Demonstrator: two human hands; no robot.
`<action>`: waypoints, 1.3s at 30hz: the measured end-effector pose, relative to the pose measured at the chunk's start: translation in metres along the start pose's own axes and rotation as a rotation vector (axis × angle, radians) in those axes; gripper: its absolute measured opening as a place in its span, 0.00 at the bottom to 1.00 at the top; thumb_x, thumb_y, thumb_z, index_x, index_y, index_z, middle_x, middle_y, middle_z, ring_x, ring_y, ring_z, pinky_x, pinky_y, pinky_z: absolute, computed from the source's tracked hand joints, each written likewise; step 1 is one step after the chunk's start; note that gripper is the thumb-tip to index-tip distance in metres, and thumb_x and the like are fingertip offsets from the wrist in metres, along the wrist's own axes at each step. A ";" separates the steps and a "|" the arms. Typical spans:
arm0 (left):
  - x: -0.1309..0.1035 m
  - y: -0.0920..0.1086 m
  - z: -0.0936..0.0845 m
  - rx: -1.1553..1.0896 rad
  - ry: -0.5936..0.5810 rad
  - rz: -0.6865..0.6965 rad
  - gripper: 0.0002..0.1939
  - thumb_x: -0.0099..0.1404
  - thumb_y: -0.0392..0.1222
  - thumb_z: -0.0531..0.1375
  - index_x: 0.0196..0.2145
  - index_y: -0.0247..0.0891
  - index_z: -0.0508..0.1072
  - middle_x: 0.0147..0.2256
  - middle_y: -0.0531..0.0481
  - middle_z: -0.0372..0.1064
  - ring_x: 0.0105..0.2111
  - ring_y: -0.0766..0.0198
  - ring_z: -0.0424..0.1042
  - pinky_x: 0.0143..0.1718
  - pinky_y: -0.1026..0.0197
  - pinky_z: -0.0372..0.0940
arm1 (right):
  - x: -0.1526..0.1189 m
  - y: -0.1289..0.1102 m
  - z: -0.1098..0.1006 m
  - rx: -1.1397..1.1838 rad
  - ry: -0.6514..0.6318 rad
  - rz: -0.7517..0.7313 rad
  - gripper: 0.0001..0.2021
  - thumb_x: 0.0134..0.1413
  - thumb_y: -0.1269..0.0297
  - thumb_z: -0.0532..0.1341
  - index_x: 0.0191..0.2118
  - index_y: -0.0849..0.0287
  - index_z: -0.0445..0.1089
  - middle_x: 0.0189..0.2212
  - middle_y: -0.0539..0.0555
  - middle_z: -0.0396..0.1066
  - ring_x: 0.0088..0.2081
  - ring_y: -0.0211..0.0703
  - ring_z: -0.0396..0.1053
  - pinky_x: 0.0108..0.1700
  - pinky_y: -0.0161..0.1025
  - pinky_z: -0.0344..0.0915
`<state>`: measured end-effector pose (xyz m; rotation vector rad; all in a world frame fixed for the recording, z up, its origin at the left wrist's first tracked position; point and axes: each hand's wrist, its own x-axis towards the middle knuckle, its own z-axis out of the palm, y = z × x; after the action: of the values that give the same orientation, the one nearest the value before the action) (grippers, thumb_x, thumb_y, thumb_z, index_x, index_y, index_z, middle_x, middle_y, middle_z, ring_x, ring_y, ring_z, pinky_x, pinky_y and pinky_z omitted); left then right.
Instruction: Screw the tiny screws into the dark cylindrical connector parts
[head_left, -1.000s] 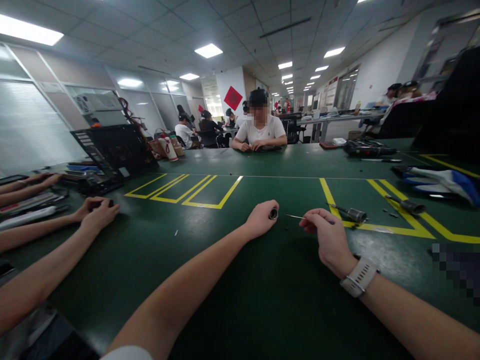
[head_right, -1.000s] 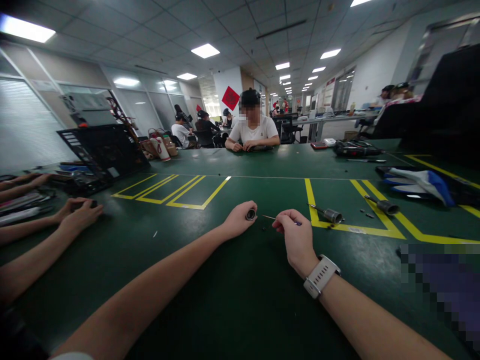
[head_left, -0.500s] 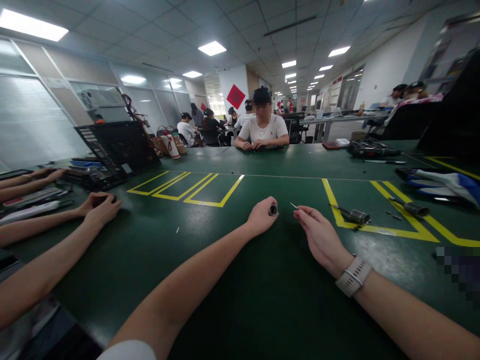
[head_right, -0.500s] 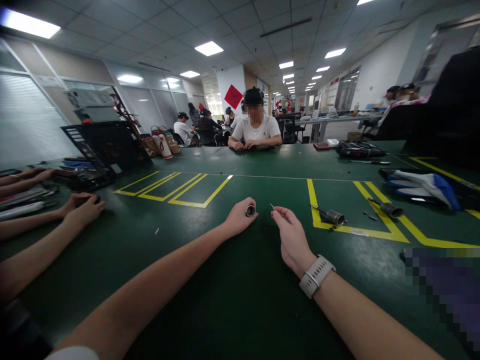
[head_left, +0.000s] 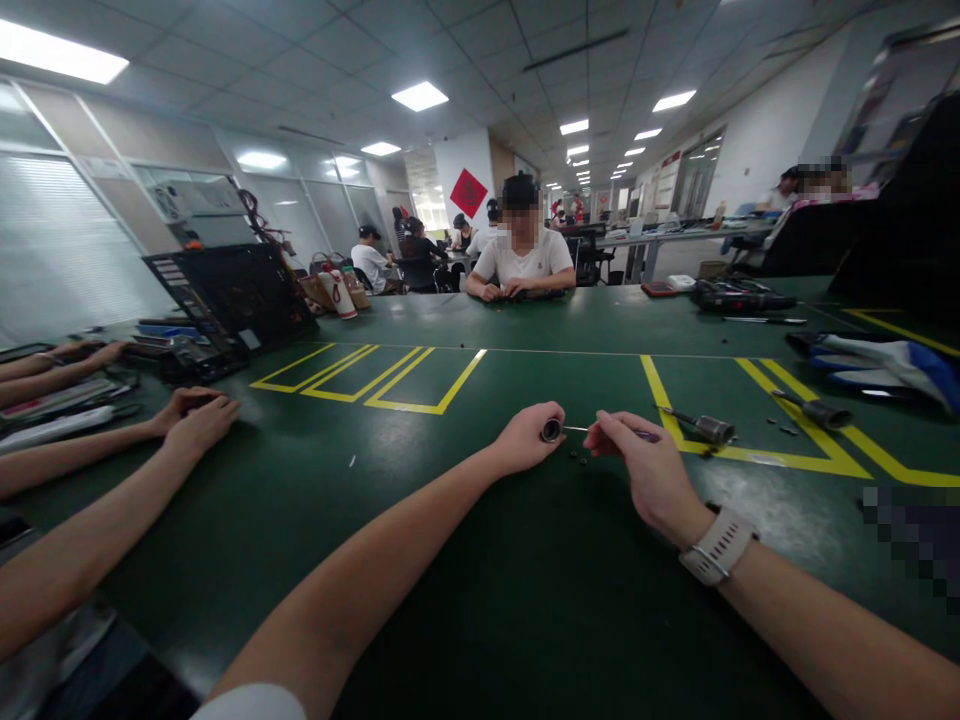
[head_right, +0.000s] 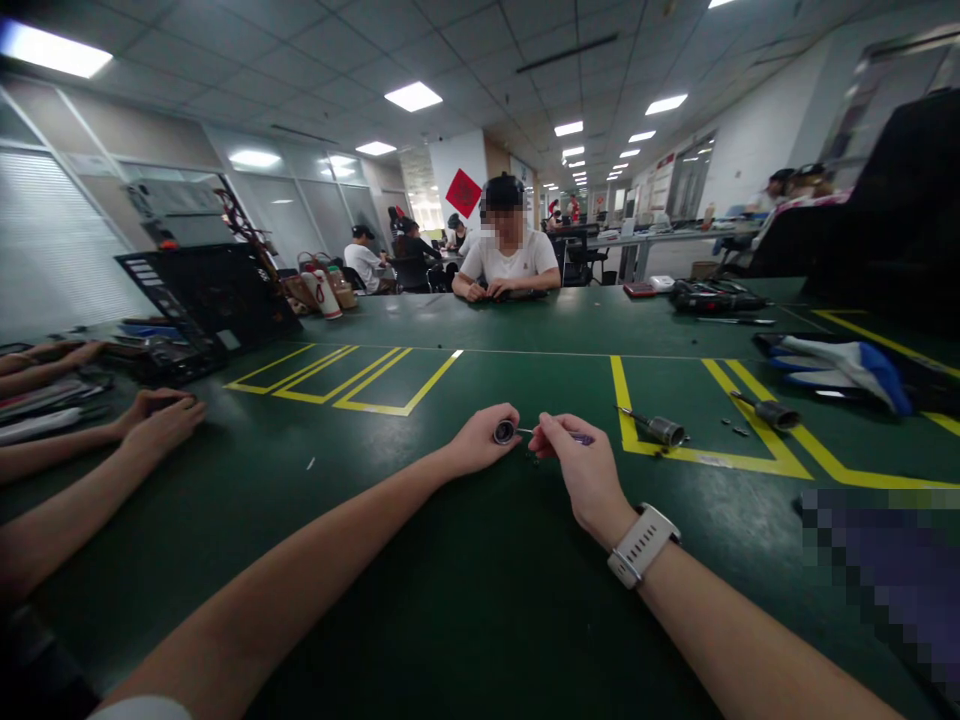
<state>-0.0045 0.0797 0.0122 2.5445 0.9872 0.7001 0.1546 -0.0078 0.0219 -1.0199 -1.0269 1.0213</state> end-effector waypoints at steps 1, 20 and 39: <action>0.000 0.002 -0.001 0.001 -0.019 0.026 0.05 0.57 0.36 0.58 0.32 0.36 0.64 0.30 0.54 0.64 0.30 0.67 0.64 0.31 0.65 0.59 | -0.001 0.001 0.001 -0.038 -0.009 -0.003 0.13 0.46 0.54 0.64 0.24 0.59 0.72 0.22 0.51 0.70 0.29 0.41 0.67 0.33 0.39 0.63; 0.000 0.002 -0.002 0.050 -0.040 0.100 0.03 0.59 0.36 0.54 0.32 0.36 0.63 0.32 0.51 0.64 0.32 0.66 0.63 0.34 0.64 0.60 | 0.000 0.006 -0.002 0.215 0.038 0.222 0.10 0.44 0.57 0.65 0.24 0.60 0.72 0.23 0.53 0.71 0.27 0.41 0.69 0.31 0.38 0.65; -0.001 0.005 -0.003 0.080 -0.073 0.157 0.01 0.59 0.36 0.54 0.31 0.36 0.63 0.32 0.51 0.64 0.31 0.67 0.64 0.35 0.64 0.60 | 0.003 0.007 -0.003 0.274 0.058 0.293 0.08 0.45 0.61 0.64 0.22 0.60 0.71 0.20 0.53 0.72 0.24 0.40 0.68 0.29 0.37 0.64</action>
<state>-0.0037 0.0757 0.0168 2.7192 0.8147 0.6154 0.1568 -0.0041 0.0145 -0.9828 -0.6775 1.3236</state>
